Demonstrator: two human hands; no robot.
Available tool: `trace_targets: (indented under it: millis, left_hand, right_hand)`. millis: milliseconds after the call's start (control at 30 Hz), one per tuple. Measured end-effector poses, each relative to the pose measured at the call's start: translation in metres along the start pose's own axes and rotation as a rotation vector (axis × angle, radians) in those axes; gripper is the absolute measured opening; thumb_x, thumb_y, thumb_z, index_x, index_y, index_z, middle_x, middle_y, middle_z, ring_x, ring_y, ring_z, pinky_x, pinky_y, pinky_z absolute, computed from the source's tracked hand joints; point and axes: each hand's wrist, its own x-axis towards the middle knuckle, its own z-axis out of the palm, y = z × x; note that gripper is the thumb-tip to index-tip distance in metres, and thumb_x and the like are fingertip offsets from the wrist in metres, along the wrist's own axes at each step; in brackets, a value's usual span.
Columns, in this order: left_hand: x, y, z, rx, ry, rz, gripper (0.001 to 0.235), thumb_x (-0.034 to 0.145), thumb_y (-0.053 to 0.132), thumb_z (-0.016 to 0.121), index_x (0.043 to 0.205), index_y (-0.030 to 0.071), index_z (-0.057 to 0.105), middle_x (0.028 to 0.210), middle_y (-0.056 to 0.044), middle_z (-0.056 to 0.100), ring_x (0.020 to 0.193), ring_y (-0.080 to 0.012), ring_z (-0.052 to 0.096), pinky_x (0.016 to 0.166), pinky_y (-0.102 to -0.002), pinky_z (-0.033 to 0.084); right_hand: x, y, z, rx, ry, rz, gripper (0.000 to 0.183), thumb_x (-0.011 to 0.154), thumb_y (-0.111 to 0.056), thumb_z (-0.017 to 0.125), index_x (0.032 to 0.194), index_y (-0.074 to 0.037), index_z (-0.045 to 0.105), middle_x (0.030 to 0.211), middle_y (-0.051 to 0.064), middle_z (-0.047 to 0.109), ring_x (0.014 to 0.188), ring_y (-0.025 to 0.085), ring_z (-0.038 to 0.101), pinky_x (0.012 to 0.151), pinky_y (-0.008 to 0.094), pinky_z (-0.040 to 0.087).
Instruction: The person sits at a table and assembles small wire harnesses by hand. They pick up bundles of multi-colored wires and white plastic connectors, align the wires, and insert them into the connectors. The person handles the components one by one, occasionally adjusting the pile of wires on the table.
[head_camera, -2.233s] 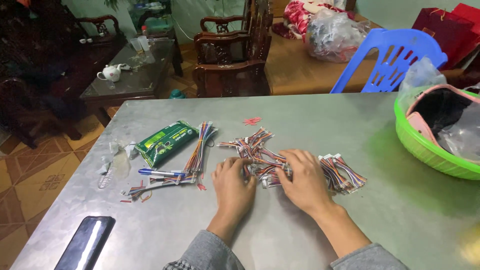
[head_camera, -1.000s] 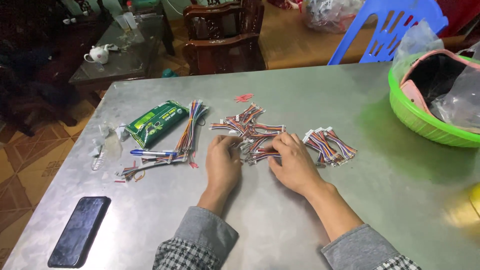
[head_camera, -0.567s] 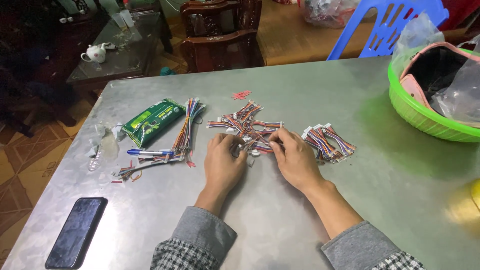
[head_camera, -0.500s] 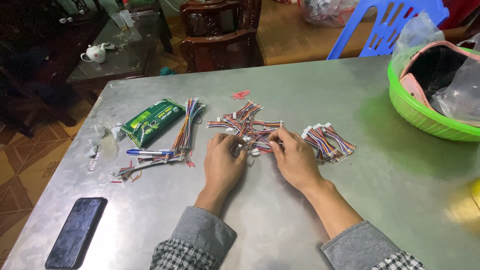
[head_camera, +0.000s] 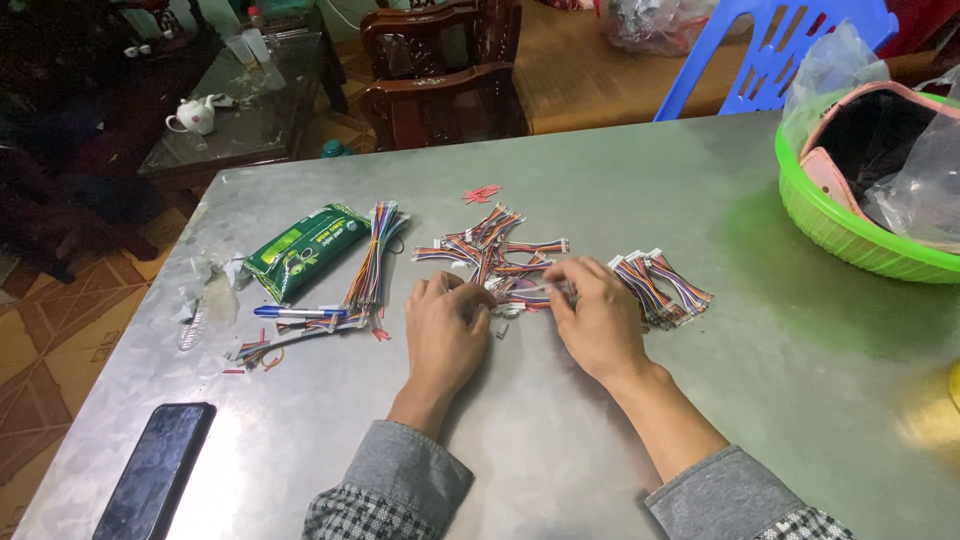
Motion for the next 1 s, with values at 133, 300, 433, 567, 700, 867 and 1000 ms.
trace_targets:
  millis: [133, 300, 433, 567, 700, 867, 1000]
  left_hand:
    - [0.002, -0.006, 0.005, 0.014, -0.001, -0.021, 0.009, 0.079, 0.022, 0.073, 0.087, 0.026, 0.075, 0.094, -0.001, 0.059, 0.100, -0.0266, 0.057, 0.091, -0.041, 0.044]
    - [0.003, -0.003, 0.003, -0.074, -0.029, -0.104, 0.014, 0.083, 0.017, 0.068, 0.095, 0.023, 0.073, 0.093, -0.003, 0.060, 0.098, -0.0270, 0.060, 0.091, -0.041, 0.047]
    - [0.001, 0.001, -0.003, -0.087, 0.005, -0.101, 0.018, 0.083, 0.014, 0.069, 0.099, 0.020, 0.073, 0.095, -0.006, 0.061, 0.099, -0.0301, 0.061, 0.090, -0.044, 0.049]
    - [0.000, 0.013, -0.012, -0.167, 0.054, -0.115, 0.020, 0.087, 0.011, 0.065, 0.103, 0.017, 0.074, 0.098, -0.009, 0.063, 0.100, -0.0321, 0.063, 0.088, -0.044, 0.050]
    - [-0.002, 0.018, -0.007, -0.289, 0.190, -0.015, 0.015, 0.093, 0.019, 0.068, 0.106, 0.016, 0.074, 0.092, -0.011, 0.067, 0.090, -0.0341, 0.066, 0.081, -0.044, 0.053]
    - [-0.007, 0.031, 0.003, -0.460, 0.158, 0.172, 0.022, 0.087, 0.018, 0.076, 0.108, 0.015, 0.073, 0.088, -0.010, 0.077, 0.075, -0.0283, 0.071, 0.067, -0.036, 0.056]
    - [-0.011, 0.042, -0.005, -0.340, 0.164, 0.330, 0.033, 0.077, 0.025, 0.086, 0.105, 0.016, 0.071, 0.090, -0.007, 0.070, 0.075, -0.0293, 0.067, 0.067, -0.041, 0.055]
  right_hand:
    - [0.001, -0.003, -0.005, -0.018, -0.004, 0.051, 0.011, 0.088, -0.008, 0.075, 0.096, -0.015, 0.075, 0.088, 0.005, 0.073, 0.082, 0.025, 0.071, 0.074, 0.037, 0.057]
    - [0.001, -0.003, -0.001, 0.093, 0.097, 0.057, 0.013, 0.086, -0.008, 0.077, 0.097, -0.015, 0.075, 0.088, 0.006, 0.074, 0.073, 0.025, 0.069, 0.064, 0.036, 0.056]
    - [0.001, -0.007, -0.001, 0.192, 0.104, 0.096, 0.017, 0.089, -0.006, 0.075, 0.105, -0.012, 0.074, 0.090, 0.009, 0.071, 0.077, 0.029, 0.069, 0.064, 0.036, 0.058]
    - [0.002, -0.010, -0.001, 0.389, 0.023, 0.112, 0.019, 0.094, 0.001, 0.066, 0.112, 0.003, 0.070, 0.087, 0.015, 0.063, 0.058, 0.020, 0.069, 0.045, 0.028, 0.057]
    - [0.003, -0.002, 0.013, 0.696, -0.007, 0.318, 0.014, 0.092, -0.005, 0.070, 0.102, 0.003, 0.073, 0.074, 0.011, 0.064, 0.040, 0.015, 0.060, 0.033, 0.023, 0.046]
    - [0.002, 0.002, 0.021, 0.969, -0.066, 0.468, 0.015, 0.087, -0.007, 0.078, 0.095, 0.003, 0.071, 0.077, 0.013, 0.071, 0.044, 0.014, 0.065, 0.030, 0.018, 0.044]
    - [0.003, 0.013, 0.031, 0.994, -0.040, 0.492, 0.019, 0.087, -0.013, 0.081, 0.089, 0.004, 0.072, 0.068, 0.012, 0.070, 0.042, 0.012, 0.062, 0.030, 0.018, 0.041]
